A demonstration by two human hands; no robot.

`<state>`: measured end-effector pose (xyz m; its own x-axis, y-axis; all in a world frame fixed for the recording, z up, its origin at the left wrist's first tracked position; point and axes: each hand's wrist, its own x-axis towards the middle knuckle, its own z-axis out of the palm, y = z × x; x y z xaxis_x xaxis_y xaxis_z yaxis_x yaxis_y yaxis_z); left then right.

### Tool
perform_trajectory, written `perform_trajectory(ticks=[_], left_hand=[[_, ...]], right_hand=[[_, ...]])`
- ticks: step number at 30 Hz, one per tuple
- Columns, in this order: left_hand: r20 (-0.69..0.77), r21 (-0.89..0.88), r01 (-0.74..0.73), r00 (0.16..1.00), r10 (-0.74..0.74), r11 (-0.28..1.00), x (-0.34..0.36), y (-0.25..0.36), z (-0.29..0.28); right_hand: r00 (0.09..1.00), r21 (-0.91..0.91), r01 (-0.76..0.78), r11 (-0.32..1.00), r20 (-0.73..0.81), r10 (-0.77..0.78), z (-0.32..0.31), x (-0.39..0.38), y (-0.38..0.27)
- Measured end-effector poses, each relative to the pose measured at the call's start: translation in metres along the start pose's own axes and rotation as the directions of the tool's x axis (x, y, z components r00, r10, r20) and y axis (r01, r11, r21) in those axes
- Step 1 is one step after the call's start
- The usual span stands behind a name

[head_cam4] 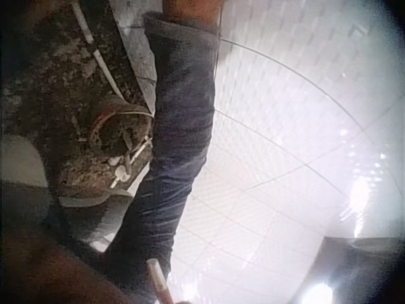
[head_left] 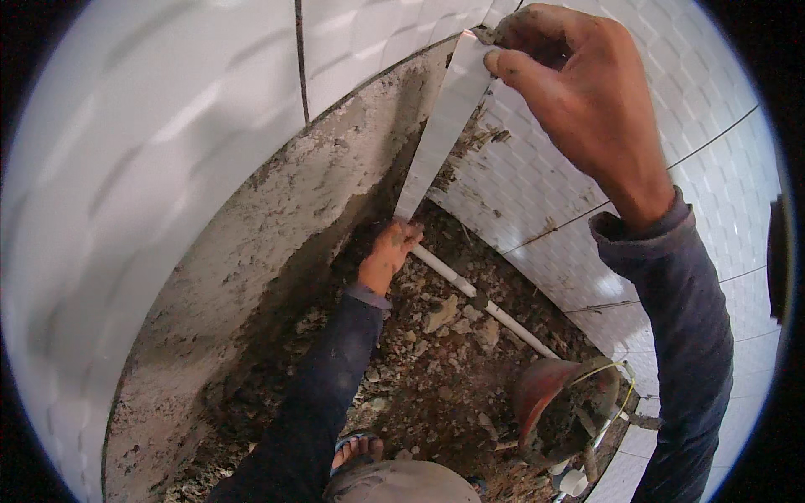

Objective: The person scoops cement from a bucket using a trowel and applies it to the corner of a tiled wall. They smooth the cement along the vertical joint between two walls, working in a small area.

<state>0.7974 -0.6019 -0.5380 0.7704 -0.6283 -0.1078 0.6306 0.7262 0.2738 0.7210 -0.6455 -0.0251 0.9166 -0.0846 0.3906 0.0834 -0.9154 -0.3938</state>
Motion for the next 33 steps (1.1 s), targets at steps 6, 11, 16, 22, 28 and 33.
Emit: perform_trajectory(ticks=[6, 11, 16, 22, 28, 33], left_hand=[[-0.19, 0.183, -0.021, 0.98, 0.056, 0.983, 0.04, -0.003, 0.012], [-0.152, 0.076, -0.065, 0.985, 0.076, 0.995, 0.067, 0.008, -0.013], [-0.158, 0.136, 0.034, 0.987, -0.012, 0.99, 0.06, 0.004, 0.022], [-0.033, 0.171, -0.11, 0.993, 0.117, 0.979, 0.054, -0.004, 0.017], [-0.102, 0.241, -0.148, 0.979, 0.177, 0.959, 0.074, -0.005, 0.024], [-0.254, 0.282, -0.004, 0.964, 0.079, 0.959, 0.073, -0.001, 0.032]], right_hand=[[0.985, -0.191, 0.073, 0.979, -0.139, -0.101, 0.016, 0.013, 0.044], [0.971, -0.139, 0.171, 0.975, -0.146, -0.191, 0.034, 0.032, 0.076], [0.959, -0.286, 0.185, 0.94, -0.159, -0.237, 0.042, 0.038, 0.115], [0.952, -0.264, 0.148, 0.953, -0.223, -0.21, 0.048, 0.042, 0.12], [0.931, -0.21, 0.174, 0.962, -0.282, -0.23, 0.046, 0.049, 0.112], [0.928, -0.4, 0.135, 0.906, -0.269, -0.257, 0.066, 0.053, 0.135]])
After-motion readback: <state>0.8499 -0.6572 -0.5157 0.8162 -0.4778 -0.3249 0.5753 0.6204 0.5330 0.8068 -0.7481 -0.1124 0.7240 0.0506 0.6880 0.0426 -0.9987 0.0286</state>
